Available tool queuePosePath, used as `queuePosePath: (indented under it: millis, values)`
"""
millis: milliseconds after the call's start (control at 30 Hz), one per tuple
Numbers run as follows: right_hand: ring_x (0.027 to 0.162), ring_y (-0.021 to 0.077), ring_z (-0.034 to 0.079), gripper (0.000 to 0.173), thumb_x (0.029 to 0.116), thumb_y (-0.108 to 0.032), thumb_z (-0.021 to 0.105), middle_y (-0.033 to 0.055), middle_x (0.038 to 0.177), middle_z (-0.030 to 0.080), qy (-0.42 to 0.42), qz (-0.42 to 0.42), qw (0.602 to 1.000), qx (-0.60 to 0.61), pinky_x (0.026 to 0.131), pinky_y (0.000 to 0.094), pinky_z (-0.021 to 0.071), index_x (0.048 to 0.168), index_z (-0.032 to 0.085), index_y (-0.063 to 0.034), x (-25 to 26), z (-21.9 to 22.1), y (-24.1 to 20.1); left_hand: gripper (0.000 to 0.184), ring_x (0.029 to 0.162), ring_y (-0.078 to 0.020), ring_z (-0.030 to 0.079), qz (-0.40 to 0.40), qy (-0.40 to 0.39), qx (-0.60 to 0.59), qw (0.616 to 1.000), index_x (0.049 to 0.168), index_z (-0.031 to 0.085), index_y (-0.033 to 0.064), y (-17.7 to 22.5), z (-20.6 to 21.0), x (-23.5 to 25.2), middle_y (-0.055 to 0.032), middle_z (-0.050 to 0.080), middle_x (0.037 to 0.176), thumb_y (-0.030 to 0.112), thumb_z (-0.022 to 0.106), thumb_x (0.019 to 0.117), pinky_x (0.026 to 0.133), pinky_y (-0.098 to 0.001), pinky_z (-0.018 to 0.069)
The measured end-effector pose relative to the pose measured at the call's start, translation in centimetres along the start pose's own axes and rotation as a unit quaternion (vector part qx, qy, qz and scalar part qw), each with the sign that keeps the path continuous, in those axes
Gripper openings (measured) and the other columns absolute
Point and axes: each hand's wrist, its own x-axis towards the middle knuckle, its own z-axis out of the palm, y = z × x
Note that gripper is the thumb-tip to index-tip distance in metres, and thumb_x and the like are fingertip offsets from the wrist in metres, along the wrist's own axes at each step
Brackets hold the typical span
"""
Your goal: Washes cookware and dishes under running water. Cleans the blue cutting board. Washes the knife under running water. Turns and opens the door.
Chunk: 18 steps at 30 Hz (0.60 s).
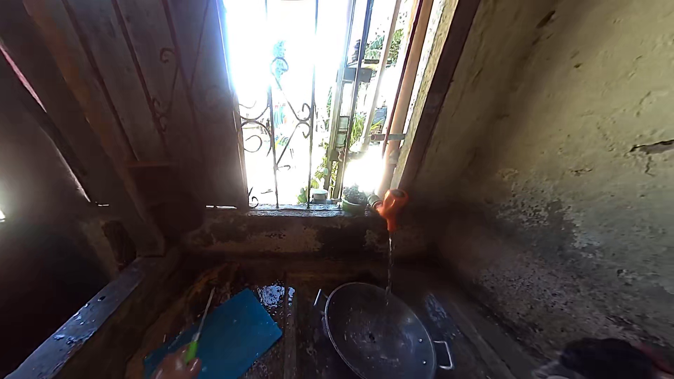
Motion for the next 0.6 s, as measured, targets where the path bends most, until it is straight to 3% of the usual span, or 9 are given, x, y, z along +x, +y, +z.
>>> queuePosePath:
  millis: [67, 100, 133, 200, 267, 333, 400, 500, 600]
  values:
    - [0.097, 0.0287, 0.066, 0.046, 0.1035, -0.055, 0.036, 0.0098, 0.106, 0.065, 0.057, 0.097, 0.983, 0.146, 0.082, 0.0596, 0.0550, 0.124, 0.054, -0.0173, -3.7, 8.8, -1.2, 0.037, 0.094, -0.0360, 0.067, 0.056, -0.057, -0.117, 0.990, 0.131, 0.065, 0.0004, 3.7, 0.3, -0.8, -0.0230, 0.068, 0.109, 0.024, 0.053, 0.1038, 0.084, -0.0567, 0.0526]
    - [0.088, 0.0265, 0.071, 0.053, 0.1000, -0.066, 0.040, 0.0086, 0.097, 0.071, 0.036, 0.132, 0.976, 0.171, 0.076, 0.0531, 0.0602, 0.113, 0.060, -0.0185, -4.9, 12.1, -0.8, 0.035, 0.085, -0.0284, 0.067, 0.071, -0.104, -0.181, 0.975, 0.130, 0.065, 0.0028, 5.9, 0.9, -1.2, -0.0172, 0.069, 0.105, 0.024, 0.053, 0.1045, 0.075, -0.0485, 0.0558]
    - [0.081, 0.0223, 0.073, 0.052, 0.1005, -0.064, 0.043, 0.0077, 0.092, 0.074, -0.001, 0.141, 0.977, 0.158, 0.070, 0.0426, 0.0637, 0.108, 0.061, -0.0164, -6.2, 15.5, -0.2, 0.033, 0.082, -0.0231, 0.069, 0.080, -0.160, -0.244, 0.953, 0.131, 0.064, 0.0043, 8.4, 1.4, -1.6, -0.0134, 0.070, 0.106, 0.022, 0.053, 0.1054, 0.072, -0.0418, 0.0580]
    - [0.073, 0.0154, 0.072, 0.022, 0.1073, -0.028, 0.044, 0.0057, 0.094, 0.072, -0.055, 0.120, 0.989, 0.065, 0.062, 0.0294, 0.0625, 0.108, 0.059, -0.0109, -8.9, 22.3, 1.5, 0.030, 0.075, -0.0171, 0.069, 0.091, -0.261, -0.337, 0.900, 0.130, 0.064, 0.0050, 12.9, 2.9, -2.5, -0.0095, 0.072, 0.105, 0.018, 0.051, 0.1053, 0.063, -0.0324, 0.0572]
    - [0.087, 0.0198, 0.073, 0.017, 0.0981, 0.003, 0.050, 0.0114, 0.111, 0.070, -0.128, 0.044, 0.989, -0.065, 0.075, 0.0363, 0.0641, 0.111, 0.060, 0.0001, -11.8, 27.5, 3.5, 0.031, 0.070, -0.0144, 0.067, 0.100, -0.336, -0.359, 0.865, 0.131, 0.064, 0.0050, 16.5, 4.4, -3.2, -0.0078, 0.072, 0.105, 0.015, 0.049, 0.1059, 0.059, -0.0282, 0.0556]
    - [0.108, 0.0211, 0.069, 0.016, 0.0920, 0.004, 0.063, 0.0152, 0.122, 0.068, -0.252, -0.095, 0.937, -0.224, 0.092, 0.0387, 0.0606, 0.106, 0.070, 0.0040, -14.3, 30.6, 5.8, 0.030, 0.066, -0.0118, 0.065, 0.115, -0.377, -0.346, 0.851, 0.128, 0.066, 0.0053, 19.1, 5.6, -3.7, -0.0055, 0.072, 0.100, 0.016, 0.047, 0.1064, 0.056, -0.0252, 0.0538]
    - [0.109, 0.0197, 0.069, 0.014, 0.0939, -0.011, 0.066, 0.0109, 0.113, 0.072, -0.347, -0.192, 0.854, -0.336, 0.094, 0.0388, 0.0596, 0.098, 0.077, -0.0036, -17.1, 32.7, 7.3, 0.026, 0.063, -0.0109, 0.064, 0.125, -0.383, -0.337, 0.851, 0.118, 0.069, 0.0057, 20.6, 6.2, -4.2, -0.0037, 0.071, 0.090, 0.017, 0.049, 0.1058, 0.054, -0.0248, 0.0518]
    - [0.088, 0.0199, 0.072, 0.052, 0.1057, -0.040, 0.043, 0.0068, 0.084, 0.073, -0.367, -0.281, 0.788, -0.407, 0.081, 0.0402, 0.0596, 0.080, 0.074, -0.0070, -19.9, 33.4, 8.8, 0.018, 0.055, -0.0093, 0.060, 0.146, -0.364, -0.299, 0.870, 0.097, 0.062, 0.0075, 21.3, 6.2, -4.7, -0.0001, 0.064, 0.070, 0.019, 0.051, 0.1048, 0.051, -0.0248, 0.0497]
    - [0.074, 0.0209, 0.073, 0.061, 0.1089, -0.043, 0.035, 0.0056, 0.072, 0.071, -0.320, -0.393, 0.732, -0.455, 0.068, 0.0417, 0.0599, 0.073, 0.070, -0.0081, -18.7, 32.4, 9.6, 0.023, 0.057, -0.0084, 0.059, 0.199, -0.366, -0.242, 0.876, 0.114, 0.070, 0.0083, 20.0, 6.3, -4.9, 0.0002, 0.068, 0.080, 0.019, 0.054, 0.1028, 0.053, -0.0250, 0.0495]
